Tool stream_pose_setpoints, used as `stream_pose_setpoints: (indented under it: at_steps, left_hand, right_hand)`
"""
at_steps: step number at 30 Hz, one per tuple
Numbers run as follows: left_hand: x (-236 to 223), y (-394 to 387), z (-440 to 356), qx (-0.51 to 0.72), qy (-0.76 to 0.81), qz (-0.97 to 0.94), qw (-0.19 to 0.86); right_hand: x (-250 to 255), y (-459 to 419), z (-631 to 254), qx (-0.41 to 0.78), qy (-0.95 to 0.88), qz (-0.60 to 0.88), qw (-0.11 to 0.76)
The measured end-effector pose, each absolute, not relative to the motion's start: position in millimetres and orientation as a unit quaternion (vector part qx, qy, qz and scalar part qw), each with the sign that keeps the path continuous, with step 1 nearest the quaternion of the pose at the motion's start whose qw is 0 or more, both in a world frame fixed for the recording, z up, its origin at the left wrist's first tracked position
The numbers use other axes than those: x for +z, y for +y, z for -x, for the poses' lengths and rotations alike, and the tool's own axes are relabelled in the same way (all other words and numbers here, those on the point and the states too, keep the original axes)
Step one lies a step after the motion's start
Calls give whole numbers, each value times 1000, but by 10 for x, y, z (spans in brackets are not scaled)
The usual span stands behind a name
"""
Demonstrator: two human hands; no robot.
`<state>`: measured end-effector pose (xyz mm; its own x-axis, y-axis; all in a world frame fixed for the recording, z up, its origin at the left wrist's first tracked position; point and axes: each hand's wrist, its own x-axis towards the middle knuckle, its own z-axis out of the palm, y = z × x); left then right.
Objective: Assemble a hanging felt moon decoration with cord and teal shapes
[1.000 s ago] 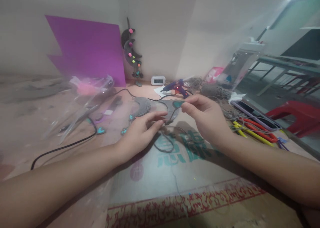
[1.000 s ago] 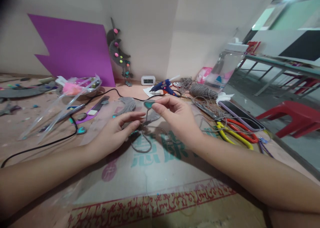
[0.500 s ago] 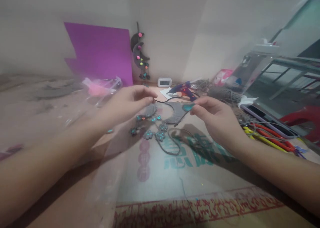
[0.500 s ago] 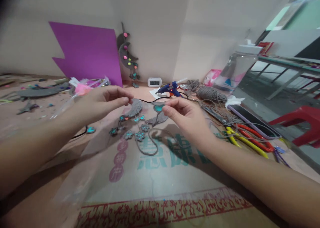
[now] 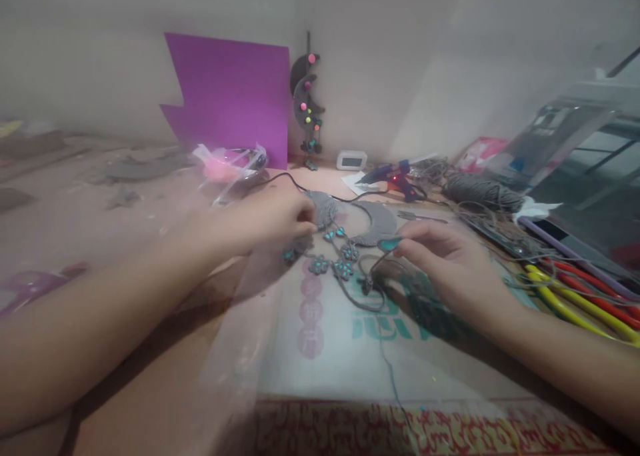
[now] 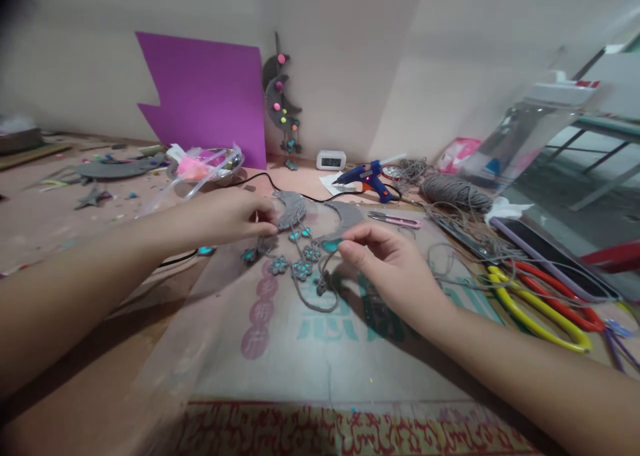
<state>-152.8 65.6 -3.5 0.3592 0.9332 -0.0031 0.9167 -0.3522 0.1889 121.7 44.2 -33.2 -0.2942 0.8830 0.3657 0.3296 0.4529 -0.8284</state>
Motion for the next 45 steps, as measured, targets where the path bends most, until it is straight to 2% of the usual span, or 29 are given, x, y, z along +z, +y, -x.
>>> stream_pose_setpoints:
  at_steps: [6, 11, 16, 21, 27, 34, 41, 45]
  left_hand:
    - [-201, 447, 1348, 69, 498, -859, 97]
    - [-213, 415, 1372, 58, 502, -855, 116]
    - [-170, 550, 1369, 94, 533, -840, 32]
    - [-339, 561, 1269, 93, 537, -838, -20]
    - [-457, 556, 1223, 164, 536, -828, 29]
    - [-421, 627, 1269, 163, 550, -816, 78]
    - [-490, 617, 1273, 192, 539, -820, -7]
    - [-526, 653, 1269, 186, 512, -838, 0]
  right_hand:
    - [-360, 457, -1234, 325, -716, 434, 441]
    - [-373, 462, -1236, 347, -720, 414, 437]
    - [-373, 455, -1228, 367, -714, 414, 429]
    - [-343, 443, -1213, 359, -717, 410, 435]
    - [-320, 449, -1182, 349, -720, 410, 438]
    - [-316, 447, -1191, 357, -723, 404, 432]
    - [-360, 447, -1174, 353, -730, 400, 427]
    - [-382, 444, -1163, 373, -725, 398, 421]
